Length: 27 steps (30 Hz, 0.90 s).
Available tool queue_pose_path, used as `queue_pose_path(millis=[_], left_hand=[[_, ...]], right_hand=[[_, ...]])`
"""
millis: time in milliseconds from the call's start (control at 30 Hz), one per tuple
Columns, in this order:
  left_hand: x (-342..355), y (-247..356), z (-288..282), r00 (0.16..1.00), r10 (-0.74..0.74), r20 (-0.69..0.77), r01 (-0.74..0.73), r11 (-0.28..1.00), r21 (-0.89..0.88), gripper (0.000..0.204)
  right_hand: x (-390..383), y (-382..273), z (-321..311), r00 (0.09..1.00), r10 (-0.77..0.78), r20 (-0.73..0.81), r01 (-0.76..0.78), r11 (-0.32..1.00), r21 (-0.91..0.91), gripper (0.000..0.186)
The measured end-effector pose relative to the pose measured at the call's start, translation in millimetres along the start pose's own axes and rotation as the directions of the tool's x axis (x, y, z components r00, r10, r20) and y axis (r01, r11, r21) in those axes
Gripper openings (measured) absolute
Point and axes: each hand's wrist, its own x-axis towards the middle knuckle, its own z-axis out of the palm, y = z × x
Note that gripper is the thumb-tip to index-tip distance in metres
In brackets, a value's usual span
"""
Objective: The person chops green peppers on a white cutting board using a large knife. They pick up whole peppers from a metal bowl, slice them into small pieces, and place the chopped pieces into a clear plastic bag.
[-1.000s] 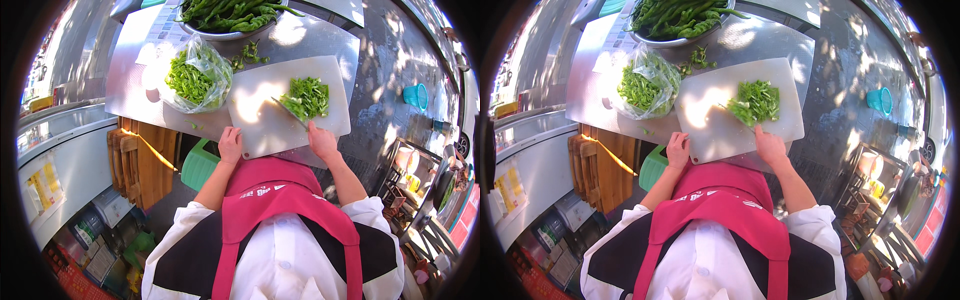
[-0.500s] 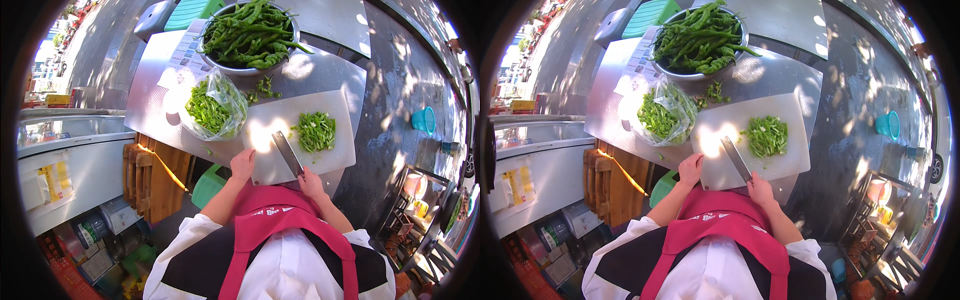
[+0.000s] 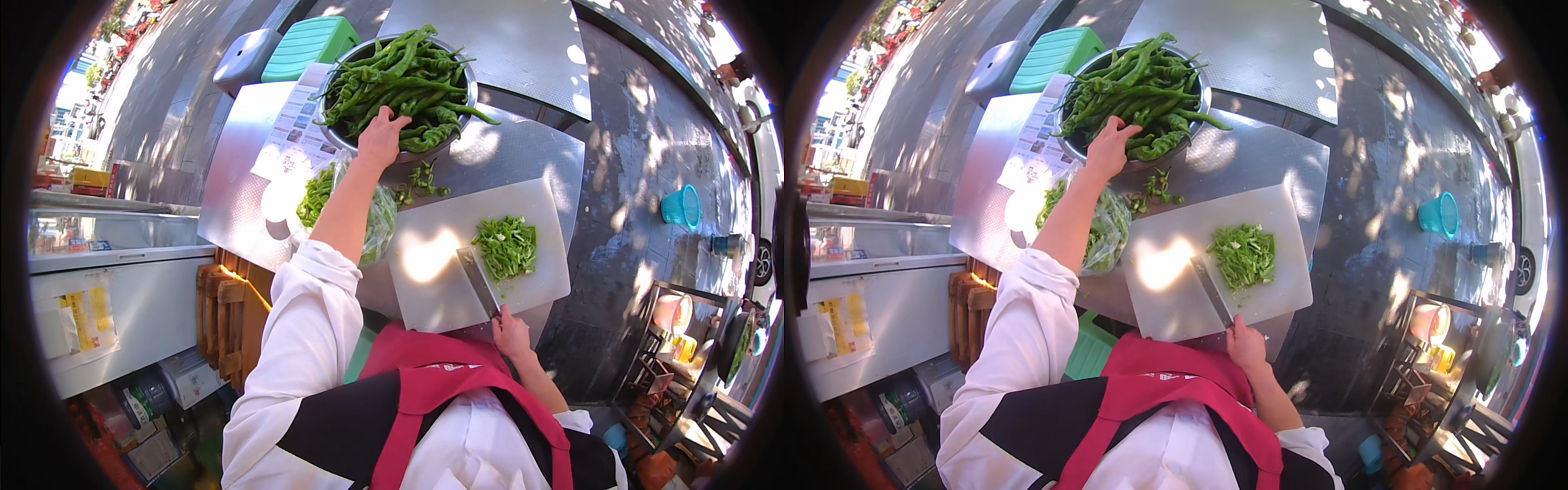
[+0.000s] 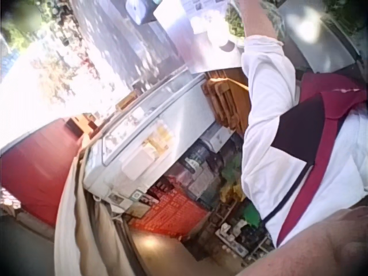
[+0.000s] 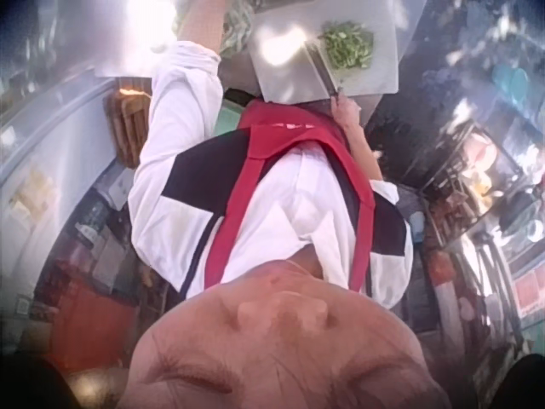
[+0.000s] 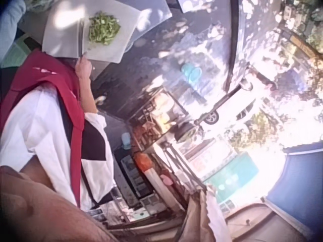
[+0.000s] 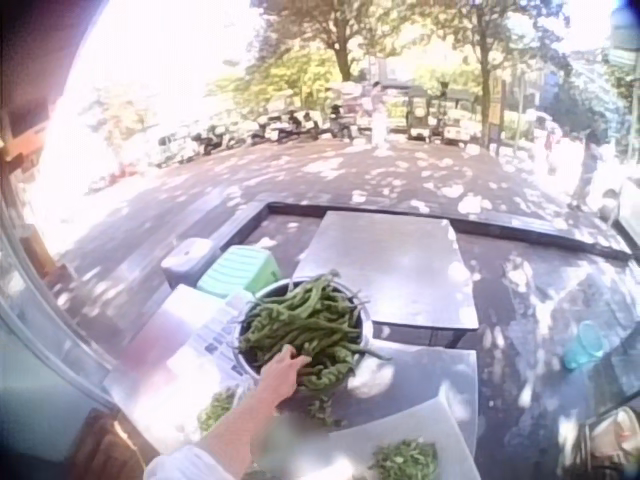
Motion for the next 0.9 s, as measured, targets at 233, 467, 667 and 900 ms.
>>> queue_pose_path(millis=[233, 467, 667, 900], left_hand=[[29, -24, -2, 0.985, 0.072, 0.157, -0.095, 0.985, 0.144, 0.028], [28, -32, -94, 0.99, 0.09, -0.111, -0.092, 0.996, -0.008, 0.025], [9, -33, -137, 0.926, 0.03, -0.376, -0.065, 0.994, -0.083, 0.025], [6, -6, -189, 0.825, -0.296, -0.481, 0.027, 0.871, -0.49, 0.03]], right_hand=[[-11, -4, 24, 0.998, 0.055, -0.001, -0.055, 0.996, 0.075, 0.03], [-6, -1, 26, 0.999, 0.026, -0.021, -0.024, 0.995, 0.096, 0.027], [2, -1, 27, 0.999, -0.016, -0.04, 0.019, 0.997, 0.07, 0.027], [6, 5, 24, 0.996, -0.083, 0.012, 0.082, 0.995, 0.056, 0.025]])
